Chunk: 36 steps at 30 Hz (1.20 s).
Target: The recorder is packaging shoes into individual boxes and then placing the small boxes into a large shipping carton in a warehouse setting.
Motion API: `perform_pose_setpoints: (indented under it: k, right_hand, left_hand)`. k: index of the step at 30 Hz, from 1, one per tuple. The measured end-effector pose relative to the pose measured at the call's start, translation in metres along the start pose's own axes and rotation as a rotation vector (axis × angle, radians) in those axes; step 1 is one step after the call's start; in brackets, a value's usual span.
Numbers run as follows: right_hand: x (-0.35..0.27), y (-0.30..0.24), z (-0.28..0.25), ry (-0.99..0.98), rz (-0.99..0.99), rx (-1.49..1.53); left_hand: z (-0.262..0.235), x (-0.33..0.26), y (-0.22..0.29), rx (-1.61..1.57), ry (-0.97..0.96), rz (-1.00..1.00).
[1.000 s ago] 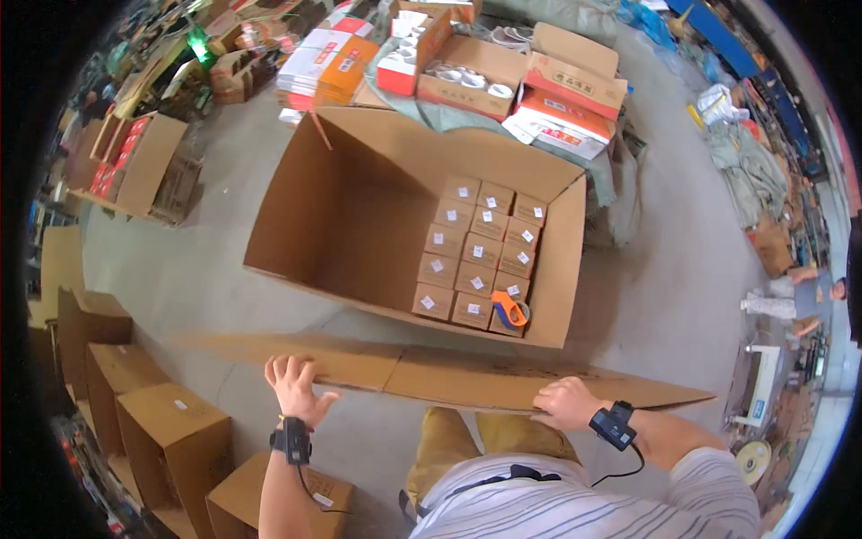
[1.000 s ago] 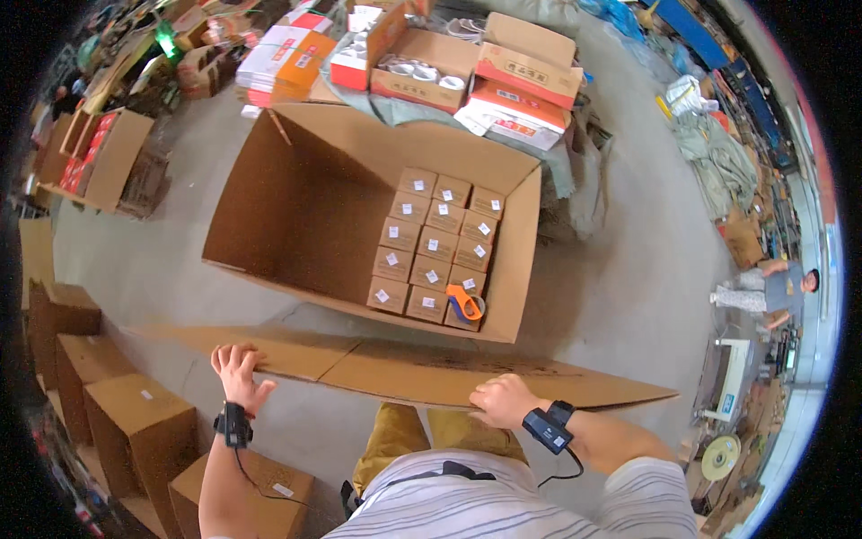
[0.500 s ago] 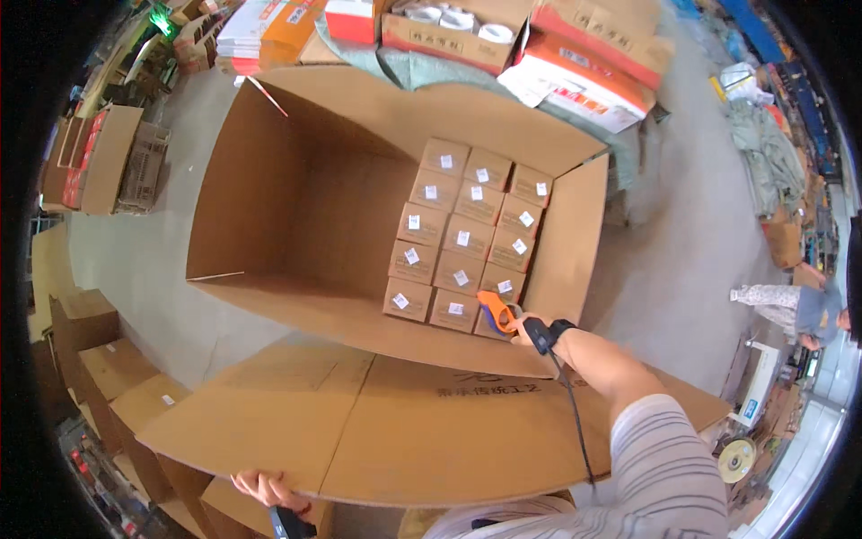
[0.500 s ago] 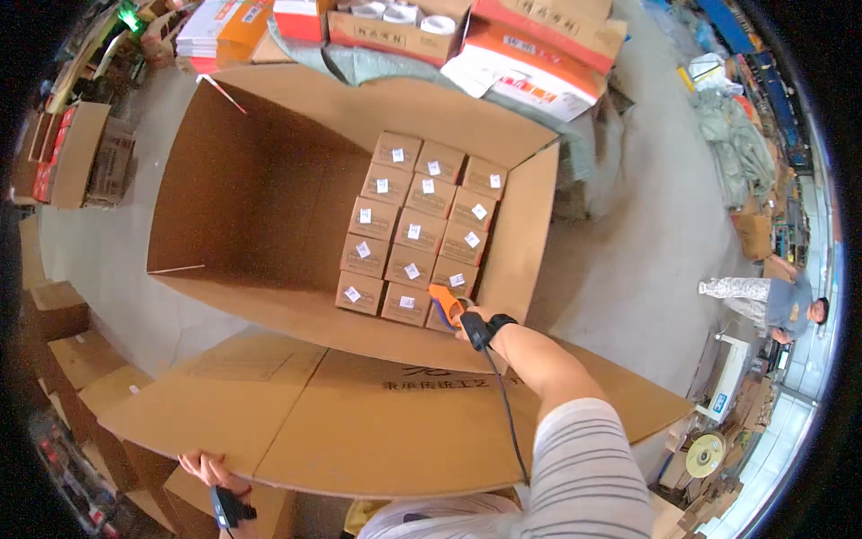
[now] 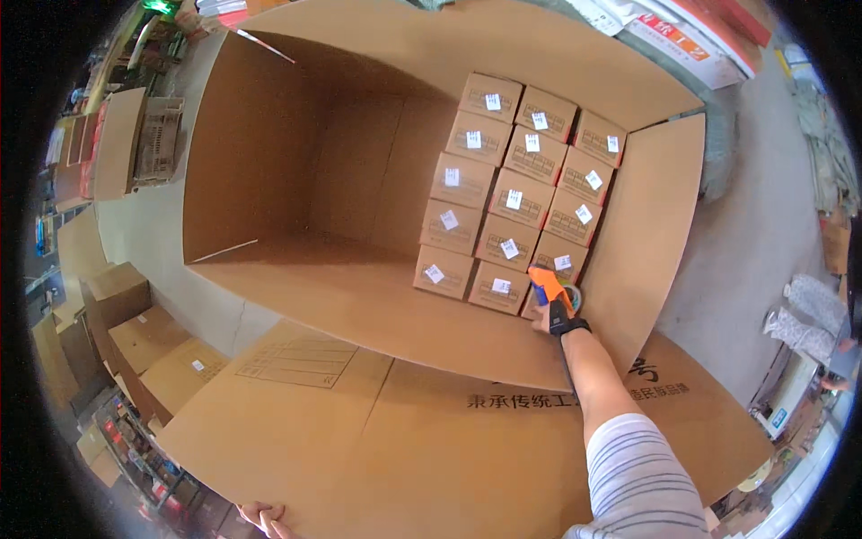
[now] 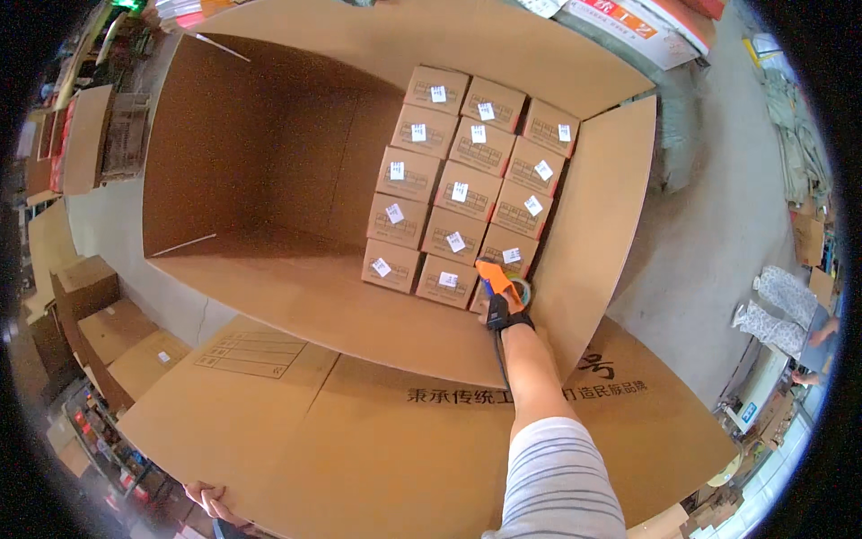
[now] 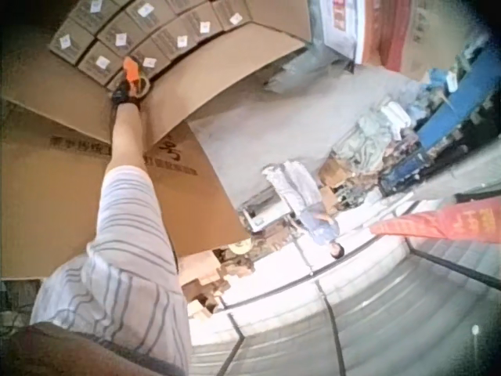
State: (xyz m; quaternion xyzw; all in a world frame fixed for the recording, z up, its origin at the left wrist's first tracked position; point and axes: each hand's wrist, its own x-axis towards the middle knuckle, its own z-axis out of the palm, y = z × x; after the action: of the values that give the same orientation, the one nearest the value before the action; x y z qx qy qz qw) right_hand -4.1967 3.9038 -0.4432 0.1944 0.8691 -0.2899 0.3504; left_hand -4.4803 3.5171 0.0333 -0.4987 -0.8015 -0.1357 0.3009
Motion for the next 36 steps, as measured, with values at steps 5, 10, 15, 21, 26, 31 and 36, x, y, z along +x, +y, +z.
perform_pose_setpoints:
  k: [5,10,15,21,26,31,36]
  right_hand:
    - [-0.03,-0.035,-0.083,0.201,0.231,0.482]
    - [-0.063,-0.068,-0.197,0.185,0.073,1.683]
    - [-0.148,-0.133,-0.3,-0.042,-0.371,2.418]
    - [-0.288,-0.197,-0.348,-0.193,-0.818,2.365]
    - [-0.385,-0.232,-0.347,0.357,-0.476,1.731]
    - [-0.466,-0.264,-0.32,0.308,-0.127,-0.107]
    - [-0.472,-0.261,-0.28,0.266,-0.138,-0.186]
  left_hand:
    - [-0.001,-0.023,-0.006,0.051,0.01,-0.049]
    - [0.001,-0.037,-0.017,0.096,0.063,-0.082]
    - [-0.013,-0.001,-0.014,0.023,-0.04,-0.169]
    - [-0.022,0.001,-0.014,-0.065,-0.135,-0.515]
    - [-0.022,-0.011,-0.02,-0.063,-0.205,-0.637]
    - [-0.039,0.012,0.019,-0.301,0.038,-1.172]
    - [-0.028,0.001,0.079,-0.748,0.115,-1.421]
